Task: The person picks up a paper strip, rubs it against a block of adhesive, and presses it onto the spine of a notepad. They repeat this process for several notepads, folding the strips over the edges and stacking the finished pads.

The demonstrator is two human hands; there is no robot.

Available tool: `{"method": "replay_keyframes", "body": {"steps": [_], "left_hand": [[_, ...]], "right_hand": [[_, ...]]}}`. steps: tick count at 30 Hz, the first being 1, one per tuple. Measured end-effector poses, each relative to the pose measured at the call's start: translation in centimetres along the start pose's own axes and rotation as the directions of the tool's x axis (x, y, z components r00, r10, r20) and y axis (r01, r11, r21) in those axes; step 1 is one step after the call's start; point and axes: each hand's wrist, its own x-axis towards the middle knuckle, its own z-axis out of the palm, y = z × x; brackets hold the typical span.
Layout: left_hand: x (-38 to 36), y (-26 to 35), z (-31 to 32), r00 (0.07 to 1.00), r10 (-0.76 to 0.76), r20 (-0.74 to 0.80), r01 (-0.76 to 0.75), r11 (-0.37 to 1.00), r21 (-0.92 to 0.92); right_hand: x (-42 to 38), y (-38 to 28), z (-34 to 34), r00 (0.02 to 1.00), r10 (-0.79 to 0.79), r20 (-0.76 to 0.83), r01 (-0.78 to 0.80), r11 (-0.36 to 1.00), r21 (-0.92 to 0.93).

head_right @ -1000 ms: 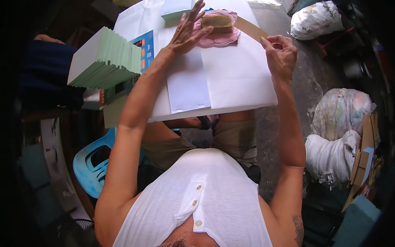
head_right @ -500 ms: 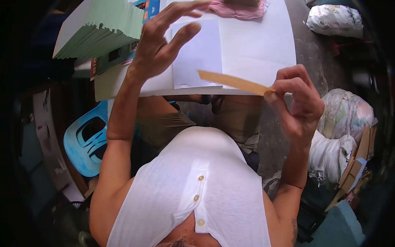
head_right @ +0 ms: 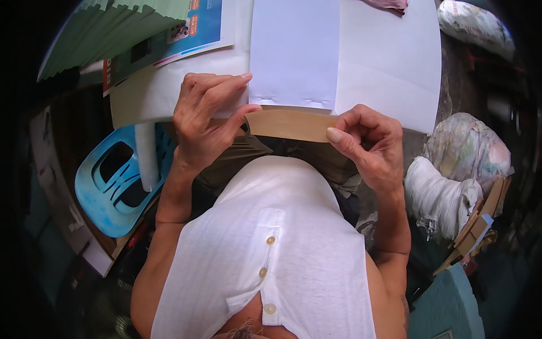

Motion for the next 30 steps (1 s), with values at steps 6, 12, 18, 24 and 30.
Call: {"method": "replay_keyframes", "body": {"steps": [6, 12, 18, 24, 30], "left_hand": [[-1.1, 2.5, -1.8, 0.932, -0.361, 0.039, 0.354, 0.877, -0.324], [-0.8, 5.4, -3.2, 0.636, -0.655, 0.408, 0.750, 0.401, -0.527], [0.0, 5.5, -1.8, 0.530, -0.741, 0.412, 0.814, 0.307, -0.494], [1.0, 5.6, -1.7, 0.480, -0.780, 0.402, 0.847, 0.293, -0.443], [0.8, 5.2, -1.4, 0.525, -0.768, 0.368, 0.839, 0.391, -0.379]], "right_hand": [[-0.3, 0.0, 0.2, 0.997, 0.079, -0.026, -0.072, 0.972, 0.225], [-0.3, 0.1, 0.4, 0.989, 0.140, -0.055, -0.119, 0.951, 0.285], [-0.2, 0.3, 0.7, 0.985, 0.132, -0.110, -0.123, 0.989, 0.087], [0.1, -0.3, 1.5, 0.972, 0.150, -0.180, -0.157, 0.987, -0.021], [0.6, -0.8, 2.2, 0.955, 0.176, -0.240, -0.186, 0.982, -0.019]]}}
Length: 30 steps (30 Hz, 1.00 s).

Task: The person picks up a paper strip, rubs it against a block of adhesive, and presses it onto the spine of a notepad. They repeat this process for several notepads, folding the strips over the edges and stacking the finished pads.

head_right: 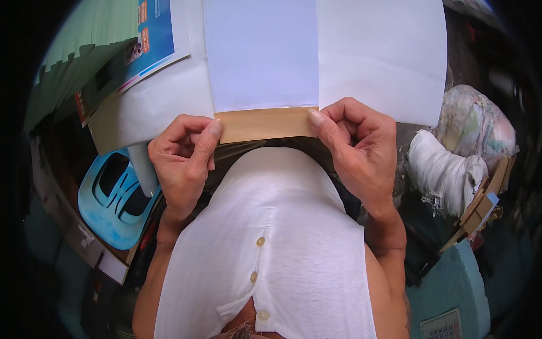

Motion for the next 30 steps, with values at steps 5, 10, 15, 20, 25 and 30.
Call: {"method": "replay_keyframes", "body": {"steps": [5, 10, 15, 20, 25, 30], "left_hand": [[0.12, 0.15, -0.04, 1.000, -0.005, 0.008, 0.005, 1.000, 0.006], [0.19, 0.43, -0.02, 0.999, -0.036, 0.003, 0.036, 0.999, -0.005], [0.23, 0.59, 0.11, 0.997, -0.070, -0.024, 0.070, 0.997, -0.012], [0.32, 0.49, 0.13, 0.998, -0.060, -0.026, 0.059, 0.998, -0.021], [0.34, 0.42, 0.17, 0.998, -0.055, -0.031, 0.055, 0.998, -0.014], [0.37, 0.41, 0.21, 0.998, -0.061, -0.024, 0.060, 0.998, -0.035]], "right_hand": [[0.07, -0.61, 0.05, 0.999, 0.043, 0.005, -0.043, 0.998, -0.041], [0.18, -0.69, -0.03, 0.999, 0.052, 0.014, -0.051, 0.997, -0.061], [0.23, -0.69, 0.21, 0.998, 0.059, -0.005, -0.059, 0.998, -0.036], [0.26, -0.82, 0.25, 0.997, 0.075, -0.005, -0.075, 0.997, -0.037], [0.34, -0.86, 0.21, 0.997, 0.073, -0.007, -0.073, 0.994, -0.076], [0.32, -0.70, 0.27, 0.999, 0.047, -0.017, -0.048, 0.996, -0.080]]}}
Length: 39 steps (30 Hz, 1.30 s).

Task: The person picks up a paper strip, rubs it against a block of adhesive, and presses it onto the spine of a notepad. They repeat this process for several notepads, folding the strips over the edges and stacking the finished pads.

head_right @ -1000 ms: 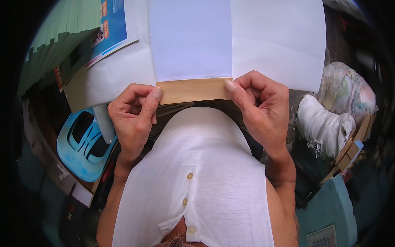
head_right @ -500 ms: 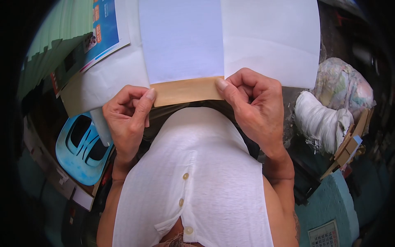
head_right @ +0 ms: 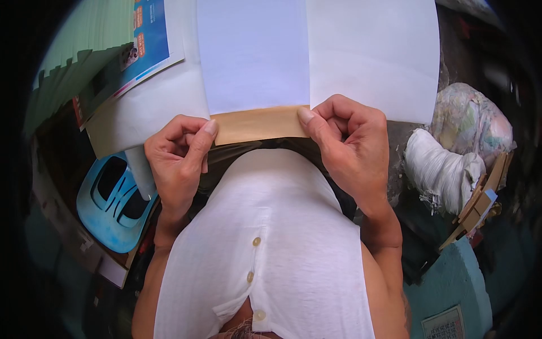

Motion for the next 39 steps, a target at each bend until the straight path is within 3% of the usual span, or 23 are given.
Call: {"method": "replay_keyframes", "body": {"steps": [4, 31, 39], "left_hand": [[0.17, -0.21, -0.11, 0.998, 0.052, 0.038, -0.054, 0.998, 0.039], [0.29, 0.10, 0.45, 1.000, -0.002, -0.012, 0.002, 1.000, 0.017], [0.32, -0.05, 0.36, 0.999, 0.049, 0.001, -0.049, 0.998, 0.041]], "right_hand": [[0.01, 0.30, 0.02, 1.000, 0.001, -0.015, 0.000, 1.000, 0.024], [0.05, 0.51, -0.22, 0.999, -0.026, -0.017, 0.027, 0.999, 0.024], [0.10, 0.28, -0.01, 0.999, -0.031, -0.020, 0.032, 0.999, 0.038]]}}
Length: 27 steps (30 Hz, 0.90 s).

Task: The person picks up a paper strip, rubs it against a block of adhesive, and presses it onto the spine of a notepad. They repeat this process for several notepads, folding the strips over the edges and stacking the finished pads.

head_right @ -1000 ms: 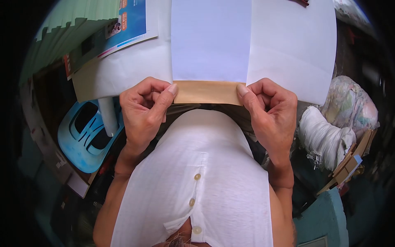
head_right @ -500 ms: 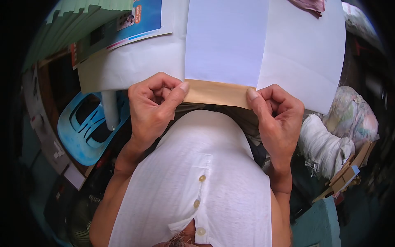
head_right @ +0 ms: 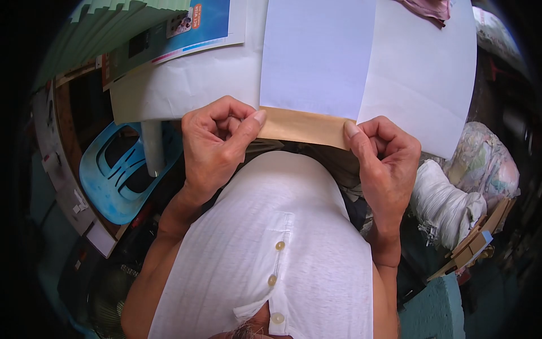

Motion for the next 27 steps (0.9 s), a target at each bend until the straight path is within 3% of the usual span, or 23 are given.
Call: {"method": "replay_keyframes", "body": {"steps": [7, 13, 19, 20, 22, 23, 26, 27], "left_hand": [[0.2, -0.2, 0.2, 0.997, 0.064, -0.032, -0.062, 0.996, 0.059], [0.5, -0.6, 0.3, 0.991, 0.128, -0.050, -0.121, 0.984, 0.133], [0.2, -0.7, -0.8, 0.990, 0.134, -0.042, -0.126, 0.980, 0.151], [0.1, -0.6, -1.1, 0.970, 0.229, -0.082, -0.212, 0.962, 0.174], [0.0, 0.1, -1.9, 0.901, 0.408, -0.146, -0.370, 0.900, 0.229], [-0.2, 0.8, -2.4, 0.895, 0.438, -0.085, -0.387, 0.857, 0.341], [2.8, 1.5, -1.4, 0.602, 0.792, 0.100, -0.690, 0.452, 0.565], [3.4, 1.6, -1.1, 0.669, 0.726, 0.158, -0.656, 0.477, 0.585]], "right_hand": [[0.3, 0.1, 0.2, 1.000, -0.009, -0.016, 0.008, 0.999, -0.033], [0.3, 0.2, 0.4, 0.998, -0.030, -0.052, 0.021, 0.986, -0.167], [-0.3, 0.4, -1.3, 0.976, -0.127, -0.176, 0.080, 0.964, -0.255], [-0.5, 0.3, -1.5, 0.961, -0.191, -0.199, 0.132, 0.952, -0.275], [-0.9, -0.1, -1.5, 0.919, -0.308, -0.247, 0.224, 0.922, -0.317], [-1.0, -0.3, -1.2, 0.909, -0.377, -0.178, 0.291, 0.879, -0.377], [0.1, -1.1, -0.1, 0.847, -0.528, 0.059, 0.478, 0.708, -0.519], [1.0, -1.1, 0.2, 0.822, -0.549, 0.150, 0.530, 0.644, -0.552]]}}
